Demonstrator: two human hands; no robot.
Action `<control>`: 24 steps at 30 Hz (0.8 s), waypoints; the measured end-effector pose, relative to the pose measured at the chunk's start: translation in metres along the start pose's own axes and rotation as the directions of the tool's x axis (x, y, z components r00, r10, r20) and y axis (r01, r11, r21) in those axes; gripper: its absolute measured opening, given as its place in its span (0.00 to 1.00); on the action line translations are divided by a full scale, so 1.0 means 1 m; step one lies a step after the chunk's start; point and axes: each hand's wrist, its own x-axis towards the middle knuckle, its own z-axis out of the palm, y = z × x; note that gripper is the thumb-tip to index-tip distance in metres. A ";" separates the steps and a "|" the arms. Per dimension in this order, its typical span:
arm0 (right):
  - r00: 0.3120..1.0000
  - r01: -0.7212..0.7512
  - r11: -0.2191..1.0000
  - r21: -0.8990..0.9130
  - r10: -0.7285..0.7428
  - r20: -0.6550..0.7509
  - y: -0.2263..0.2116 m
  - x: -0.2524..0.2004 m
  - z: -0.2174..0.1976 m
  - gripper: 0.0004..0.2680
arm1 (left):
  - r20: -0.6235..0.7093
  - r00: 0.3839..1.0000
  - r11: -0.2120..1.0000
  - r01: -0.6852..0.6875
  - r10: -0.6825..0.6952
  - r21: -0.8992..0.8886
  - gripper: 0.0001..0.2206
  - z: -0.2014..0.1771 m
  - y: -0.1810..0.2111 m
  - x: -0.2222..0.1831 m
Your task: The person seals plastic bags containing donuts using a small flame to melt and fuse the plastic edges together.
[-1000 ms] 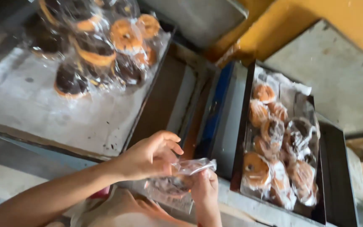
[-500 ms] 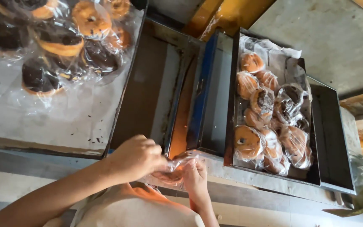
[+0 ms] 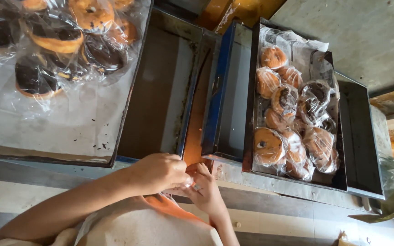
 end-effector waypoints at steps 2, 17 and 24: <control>0.999 0.028 0.974 -0.223 -0.032 -0.015 0.017 -0.009 0.003 0.04 | 0.048 0.996 0.981 0.088 -0.081 -0.172 0.08 0.003 -0.002 0.001; 0.988 -0.156 0.985 -0.072 0.157 0.008 0.051 -0.057 0.018 0.03 | 0.184 0.764 0.592 0.607 -0.618 -0.530 0.11 0.144 -0.074 -0.031; 0.858 -0.429 0.903 0.035 0.419 -0.296 0.067 -0.073 0.022 0.04 | -0.077 0.968 0.897 0.188 -0.237 -0.400 0.14 0.148 -0.050 -0.028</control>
